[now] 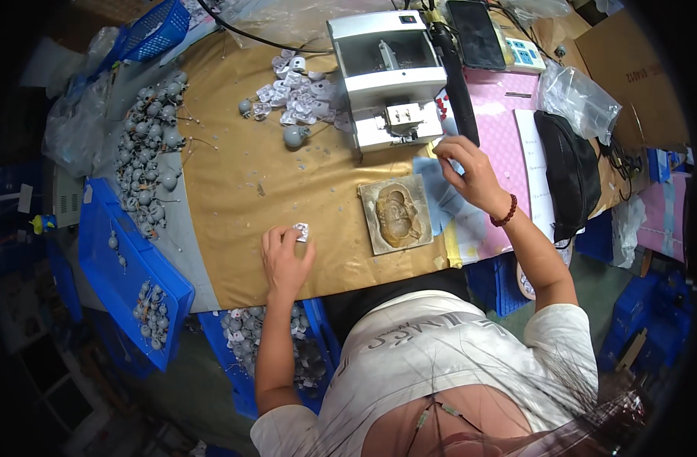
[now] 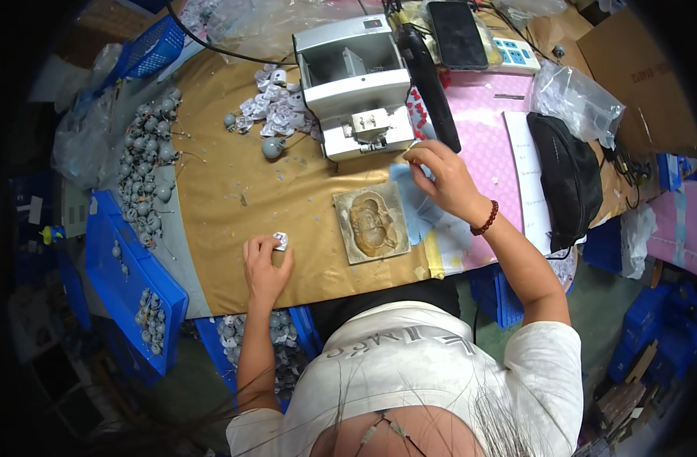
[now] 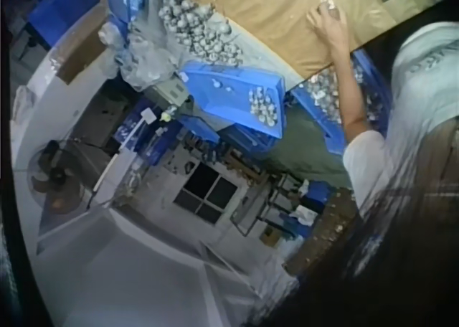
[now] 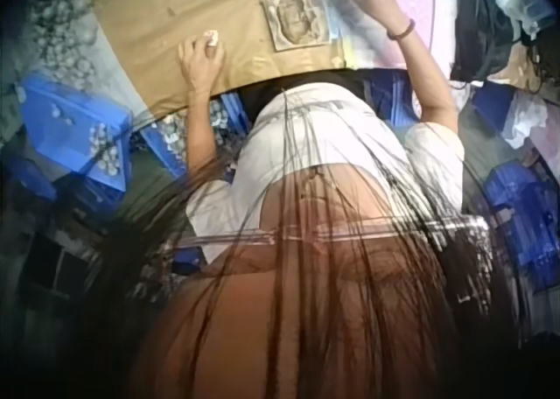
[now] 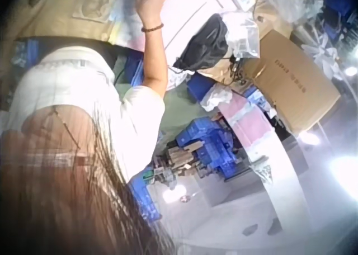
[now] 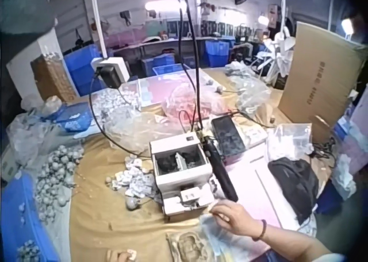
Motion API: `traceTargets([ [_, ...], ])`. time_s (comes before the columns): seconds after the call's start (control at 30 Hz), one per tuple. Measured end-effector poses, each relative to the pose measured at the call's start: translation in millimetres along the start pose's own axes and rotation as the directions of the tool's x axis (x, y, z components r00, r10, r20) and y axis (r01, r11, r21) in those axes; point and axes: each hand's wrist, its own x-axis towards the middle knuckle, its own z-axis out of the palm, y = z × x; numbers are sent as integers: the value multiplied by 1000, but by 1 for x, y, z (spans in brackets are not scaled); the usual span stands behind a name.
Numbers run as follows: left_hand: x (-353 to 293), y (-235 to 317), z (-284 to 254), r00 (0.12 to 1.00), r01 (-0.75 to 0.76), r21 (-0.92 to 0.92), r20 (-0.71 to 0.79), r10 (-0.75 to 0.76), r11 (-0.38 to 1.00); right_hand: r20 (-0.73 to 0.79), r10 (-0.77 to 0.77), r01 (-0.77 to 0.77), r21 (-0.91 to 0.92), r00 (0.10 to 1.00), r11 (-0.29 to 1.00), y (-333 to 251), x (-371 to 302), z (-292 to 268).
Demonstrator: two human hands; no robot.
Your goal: Assembling small plastic components on a jig using a handheld electric power tool.
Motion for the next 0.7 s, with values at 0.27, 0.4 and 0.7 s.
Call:
traceTargets([
  [0.27,50,126,42,982,-157,-501,9,186,851,147,37,-82,314,988,946,-33,-21,8],
  [0.4,56,124,53,981,-172,-441,4,193,881,98,-41,10,299,994,954,-36,-30,28],
  [0.7,120,43,34,946,162,-194,-250,-208,968,233,-392,424,-105,890,899,-40,-28,54],
])
